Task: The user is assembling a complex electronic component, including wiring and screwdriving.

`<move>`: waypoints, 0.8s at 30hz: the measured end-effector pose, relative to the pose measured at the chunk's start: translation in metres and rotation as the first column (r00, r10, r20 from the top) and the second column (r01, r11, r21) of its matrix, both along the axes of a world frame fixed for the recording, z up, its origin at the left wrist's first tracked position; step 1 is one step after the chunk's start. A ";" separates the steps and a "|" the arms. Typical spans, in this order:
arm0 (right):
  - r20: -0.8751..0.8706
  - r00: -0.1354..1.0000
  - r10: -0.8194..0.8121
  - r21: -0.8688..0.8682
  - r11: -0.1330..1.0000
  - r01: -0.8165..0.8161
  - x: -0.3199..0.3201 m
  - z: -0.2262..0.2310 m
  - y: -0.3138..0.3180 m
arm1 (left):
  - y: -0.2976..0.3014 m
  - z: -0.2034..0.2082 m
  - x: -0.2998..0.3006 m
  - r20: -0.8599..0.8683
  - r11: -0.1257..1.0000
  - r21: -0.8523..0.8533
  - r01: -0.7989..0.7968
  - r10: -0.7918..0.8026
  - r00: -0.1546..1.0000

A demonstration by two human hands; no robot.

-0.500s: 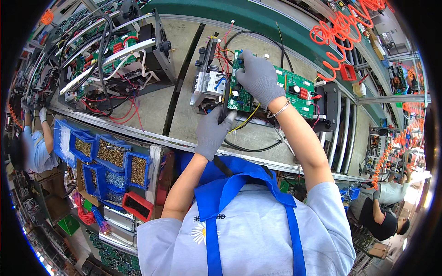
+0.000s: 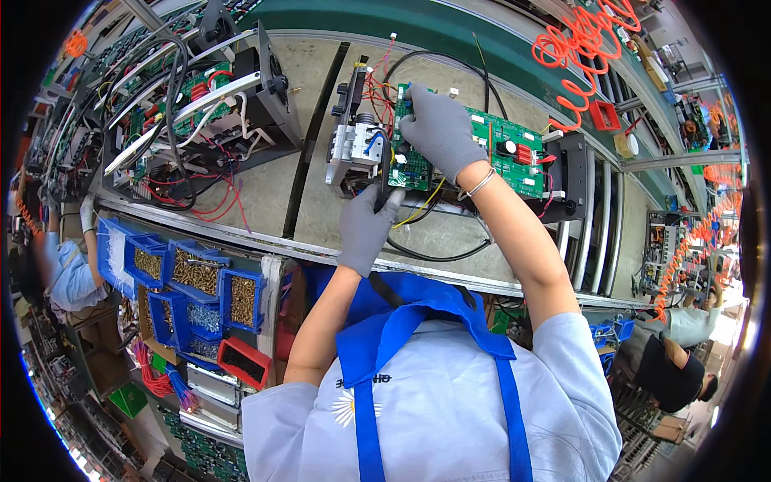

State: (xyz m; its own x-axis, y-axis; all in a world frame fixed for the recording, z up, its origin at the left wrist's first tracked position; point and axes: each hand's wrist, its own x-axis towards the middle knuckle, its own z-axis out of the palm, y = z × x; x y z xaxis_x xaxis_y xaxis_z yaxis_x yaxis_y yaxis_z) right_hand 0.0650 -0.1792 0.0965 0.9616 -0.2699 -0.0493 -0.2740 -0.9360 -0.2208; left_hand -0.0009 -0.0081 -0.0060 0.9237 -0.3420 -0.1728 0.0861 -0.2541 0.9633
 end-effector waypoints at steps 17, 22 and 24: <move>0.372 0.915 0.155 0.214 0.945 -0.248 -0.048 0.037 0.006 | 0.184 -0.019 -0.034 0.306 0.741 0.452 -0.497 0.395 0.866; 0.422 0.903 0.078 0.340 0.910 -0.238 -0.085 0.051 0.026 | 0.348 -0.019 -0.048 0.589 0.217 0.581 -0.785 0.554 0.589; 0.332 0.943 0.035 0.409 0.895 -0.177 -0.092 0.052 0.037 | 0.408 -0.001 -0.049 0.673 0.111 0.539 -0.835 0.540 0.506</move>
